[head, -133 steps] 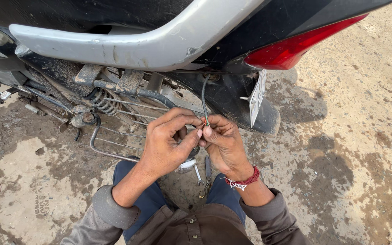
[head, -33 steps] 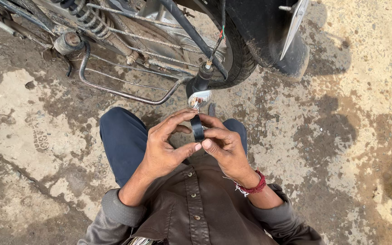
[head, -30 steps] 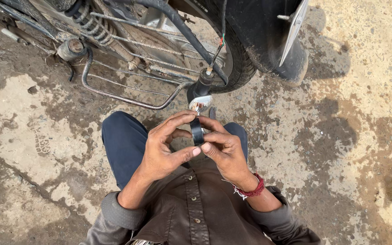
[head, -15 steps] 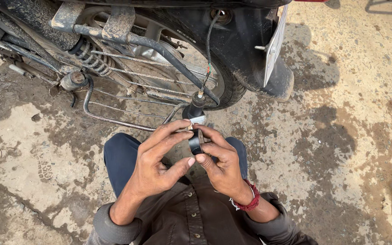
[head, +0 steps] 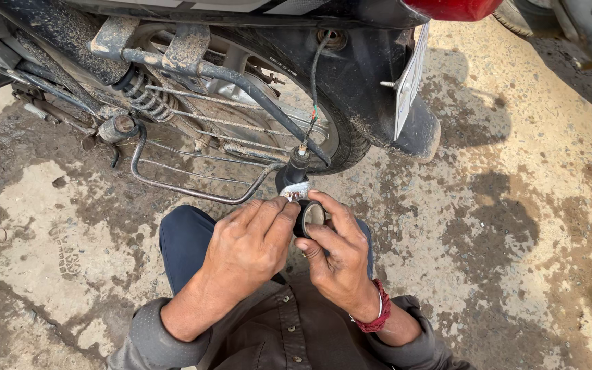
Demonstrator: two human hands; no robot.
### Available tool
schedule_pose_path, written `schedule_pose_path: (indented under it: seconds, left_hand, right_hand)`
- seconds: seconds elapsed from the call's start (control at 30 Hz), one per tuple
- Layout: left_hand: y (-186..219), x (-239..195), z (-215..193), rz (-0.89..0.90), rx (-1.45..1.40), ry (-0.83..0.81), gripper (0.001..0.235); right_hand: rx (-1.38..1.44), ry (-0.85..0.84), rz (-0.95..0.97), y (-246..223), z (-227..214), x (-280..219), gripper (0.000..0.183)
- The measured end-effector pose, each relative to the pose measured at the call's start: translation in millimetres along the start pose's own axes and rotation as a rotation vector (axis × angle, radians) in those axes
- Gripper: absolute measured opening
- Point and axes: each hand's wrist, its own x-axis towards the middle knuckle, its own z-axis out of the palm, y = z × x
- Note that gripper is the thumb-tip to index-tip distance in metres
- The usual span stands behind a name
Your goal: The person kneels beside a motorcycle and repairs a rear light wiring connection. They strip wire ends, twist them together, and wrap the joint with electrical tape. The person uses scissors to cut the tape and a wrench is visible on the ground.
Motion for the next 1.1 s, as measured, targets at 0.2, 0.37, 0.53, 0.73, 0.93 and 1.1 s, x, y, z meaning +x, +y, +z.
schedule_pose_path:
  seconds: [0.2, 0.37, 0.53, 0.73, 0.93, 1.1]
  left_hand:
    - [-0.1, 5.1, -3.4, -0.202, -0.518, 0.037, 0.029]
    - [2.7, 2.5, -0.7, -0.179, -0.339, 0.001, 0.036]
    - [5.2, -1.9, 8.7, -0.178, -0.278, 0.045, 0.043]
    - [6.1, -0.2, 17.9, -0.094, -0.096, 0.025, 0.047]
    - [-2.7, 6.3, 7.3, -0.095, -0.227, -0.004, 0.049]
    - [0.0, 6.3, 9.4, -0.101, -0.125, -0.054, 0.054]
  right_hand:
    - [0.250, 0.000, 0.054, 5.6, -4.5, 7.1, 0.024]
    - [0.081, 0.022, -0.053, 4.5, -3.9, 6.7, 0.021]
    - [-0.001, 0.046, -0.057, 1.7, -0.8, 4.7, 0.021]
    - [0.019, 0.023, -0.069, 7.7, -2.6, 7.5, 0.021]
    - [0.104, 0.052, -0.001, 7.4, -1.0, 11.1, 0.019]
    - [-0.043, 0.098, -0.092, 3.0, 2.1, 14.3, 0.020]
